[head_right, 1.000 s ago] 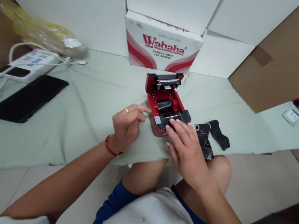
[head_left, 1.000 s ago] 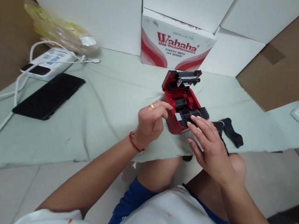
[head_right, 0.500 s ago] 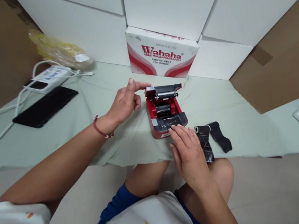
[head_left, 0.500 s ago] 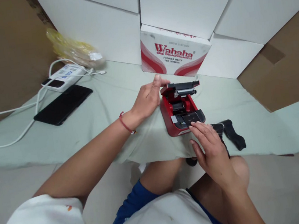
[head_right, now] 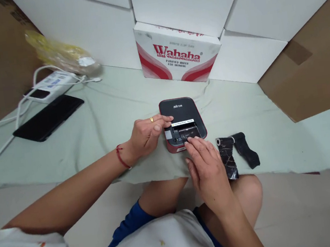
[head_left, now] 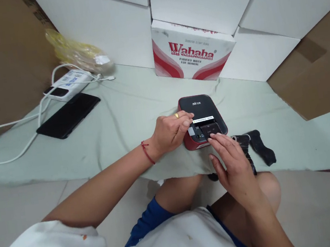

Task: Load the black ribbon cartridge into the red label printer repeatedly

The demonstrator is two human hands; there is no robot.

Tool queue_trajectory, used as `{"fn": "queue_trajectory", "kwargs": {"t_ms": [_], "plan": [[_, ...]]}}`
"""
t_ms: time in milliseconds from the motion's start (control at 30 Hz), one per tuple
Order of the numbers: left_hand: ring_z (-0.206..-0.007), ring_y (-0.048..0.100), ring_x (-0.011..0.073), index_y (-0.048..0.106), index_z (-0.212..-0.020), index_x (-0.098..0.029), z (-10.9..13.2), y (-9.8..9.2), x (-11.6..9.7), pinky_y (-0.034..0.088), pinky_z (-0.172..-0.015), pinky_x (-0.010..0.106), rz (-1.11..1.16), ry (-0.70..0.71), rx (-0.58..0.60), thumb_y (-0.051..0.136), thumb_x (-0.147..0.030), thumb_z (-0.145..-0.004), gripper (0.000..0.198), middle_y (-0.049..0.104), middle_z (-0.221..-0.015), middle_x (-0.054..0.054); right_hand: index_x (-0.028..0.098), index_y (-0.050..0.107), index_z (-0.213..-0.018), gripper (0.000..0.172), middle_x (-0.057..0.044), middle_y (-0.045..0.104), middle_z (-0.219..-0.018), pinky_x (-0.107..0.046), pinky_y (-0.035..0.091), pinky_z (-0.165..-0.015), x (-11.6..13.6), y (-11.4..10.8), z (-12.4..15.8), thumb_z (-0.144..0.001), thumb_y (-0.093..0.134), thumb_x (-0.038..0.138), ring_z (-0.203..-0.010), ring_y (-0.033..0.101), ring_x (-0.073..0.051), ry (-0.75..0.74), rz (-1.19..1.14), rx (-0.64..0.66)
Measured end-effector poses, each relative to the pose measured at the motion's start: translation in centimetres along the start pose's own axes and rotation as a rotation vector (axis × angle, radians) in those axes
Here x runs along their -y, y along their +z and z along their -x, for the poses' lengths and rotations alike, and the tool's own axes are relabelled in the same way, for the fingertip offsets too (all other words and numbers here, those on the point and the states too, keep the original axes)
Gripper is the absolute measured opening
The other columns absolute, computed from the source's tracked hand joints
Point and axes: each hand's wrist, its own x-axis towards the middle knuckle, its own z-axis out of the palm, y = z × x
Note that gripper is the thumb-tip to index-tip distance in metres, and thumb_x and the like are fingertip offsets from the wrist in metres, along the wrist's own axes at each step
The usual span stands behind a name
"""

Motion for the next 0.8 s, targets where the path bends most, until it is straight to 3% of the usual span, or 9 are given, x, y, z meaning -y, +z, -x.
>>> {"fn": "queue_trajectory", "kwargs": {"t_ms": [267,433,567,800], "plan": [[-0.119,0.073,0.0213,0.073,-0.116,-0.014,2.0,-0.9,-0.5,0.059,-0.103,0.04,0.294,-0.055,-0.089,0.029,-0.038,-0.111,0.05,0.077,-0.122,0.016,0.027,0.043,-0.154,0.057,-0.011,0.059,-0.148,-0.056,0.044,-0.118,0.1,-0.2,-0.2,-0.1,0.053,0.012,-0.141,0.051,-0.027,-0.004,-0.005,0.009],[-0.089,0.079,0.0153,0.059,-0.142,-0.018,3.3,-1.6,-1.5,0.061,-0.078,0.024,0.275,0.056,-0.038,0.036,-0.048,-0.108,0.051,0.079,-0.117,0.012,0.027,0.043,-0.154,0.057,-0.011,0.057,-0.15,-0.056,0.044,-0.119,0.1,-0.2,-0.1,-0.1,0.055,0.012,-0.142,0.049,-0.027,-0.005,-0.016,0.02],[-0.093,0.079,0.0151,0.062,-0.133,-0.02,2.9,-1.0,-1.7,0.061,-0.08,0.022,0.212,0.078,-0.082,0.038,-0.034,-0.107,0.038,0.082,-0.105,0.007,0.025,0.046,-0.152,0.055,-0.011,0.058,-0.148,-0.053,0.044,-0.119,0.2,-0.3,-0.3,-0.099,0.056,0.012,-0.141,0.05,-0.026,0.0,-0.007,0.03],[-0.074,0.076,0.0121,0.06,-0.114,-0.02,2.6,0.4,-1.6,0.057,-0.067,0.02,0.182,0.024,-0.128,0.042,-0.016,-0.098,0.024,0.079,-0.092,0.002,0.026,0.057,-0.142,0.042,-0.008,0.066,-0.139,-0.049,0.05,-0.11,-0.3,-2.1,-1.7,-0.101,0.055,0.017,-0.13,0.06,-0.026,-0.032,0.016,0.098]]}}
